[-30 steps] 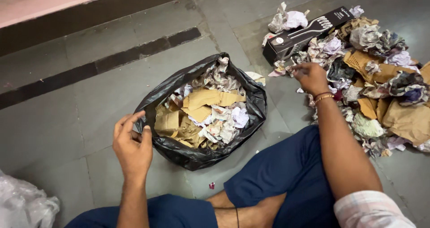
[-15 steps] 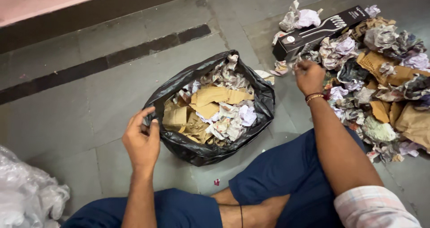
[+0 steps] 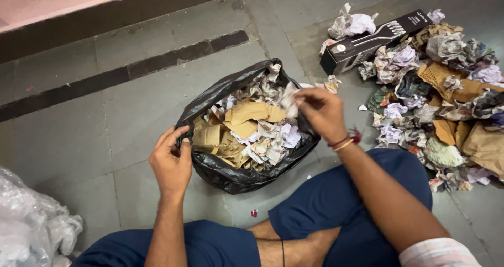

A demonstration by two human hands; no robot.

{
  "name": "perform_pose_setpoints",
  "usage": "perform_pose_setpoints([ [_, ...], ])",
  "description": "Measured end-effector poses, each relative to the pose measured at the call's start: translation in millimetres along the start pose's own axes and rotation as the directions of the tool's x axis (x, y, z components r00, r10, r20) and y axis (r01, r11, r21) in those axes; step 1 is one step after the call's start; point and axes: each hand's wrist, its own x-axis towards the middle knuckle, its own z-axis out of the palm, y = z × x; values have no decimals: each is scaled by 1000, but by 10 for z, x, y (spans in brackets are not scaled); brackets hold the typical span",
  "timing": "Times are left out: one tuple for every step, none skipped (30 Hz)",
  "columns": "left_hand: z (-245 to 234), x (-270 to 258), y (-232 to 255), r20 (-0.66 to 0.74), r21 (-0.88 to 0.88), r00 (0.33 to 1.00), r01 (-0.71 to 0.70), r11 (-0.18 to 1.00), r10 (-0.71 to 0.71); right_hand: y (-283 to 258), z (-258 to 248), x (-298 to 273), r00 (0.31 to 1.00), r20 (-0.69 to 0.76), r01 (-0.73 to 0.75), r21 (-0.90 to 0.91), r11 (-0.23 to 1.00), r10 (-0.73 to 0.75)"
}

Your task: The person sits on the floor and sorts through a pile of paper and cardboard waste, picking up individual pieces and placing them into a black plastic bag. The person handles crumpled paper and cardboard pieces one at a time, transferring them from a pile on the floor into the bag.

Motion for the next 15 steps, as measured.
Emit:
perform_pose_setpoints([
  [-2,-6,-6,0,5,1000,9,1000,-9,-74,98,-34,999,24,-41,-42,998,42],
  [-10,-10,-16,-1,10,1000,19,1000,-19,-141,178,-63,995,47,-80,-85,993,84],
  [-14,-14,-26,-15,34,998,-60,998,61,-196,245,-86,997,70,-25,-108,994,32],
  [-12,-16,-33,-27,60,990,-139,989,140,-239,304,-107,995,94,31,-128,991,-19],
  [-14,-15,-34,-36,85,975,-216,973,219,-267,342,-127,991,118,87,-149,985,-69],
  [-21,-12,-28,-38,78,978,-204,976,207,-281,378,-146,983,137,142,-146,979,-122],
  [-20,-11,-13,-39,71,980,-192,979,195,-283,420,-166,972,155,197,-143,970,-174],
  [-21,-12,13,-41,64,982,-179,982,182,-277,456,-188,959,173,251,-139,958,-226],
  [-24,-18,48,-53,81,976,-209,975,214,-265,482,-215,962,183,226,-126,966,-202],
  [-28,-28,91,-63,98,967,-238,966,245,-249,507,-241,965,193,202,-114,973,-177],
  [-27,-41,143,-74,115,958,-267,957,276,-233,528,-262,967,204,177,-102,979,-154],
  [-26,-68,200,-49,139,948,-307,942,316,-217,549,-284,972,213,111,-54,992,-97],
  [-23,-104,256,-23,162,935,-346,924,354,-201,574,-304,974,224,44,-7,999,-41],
  [-2,-137,312,3,183,920,-386,904,392,-186,596,-321,971,238,-24,39,999,14],
  [37,-174,365,58,139,908,-420,897,416,-170,621,-339,969,245,-52,47,998,39],
])
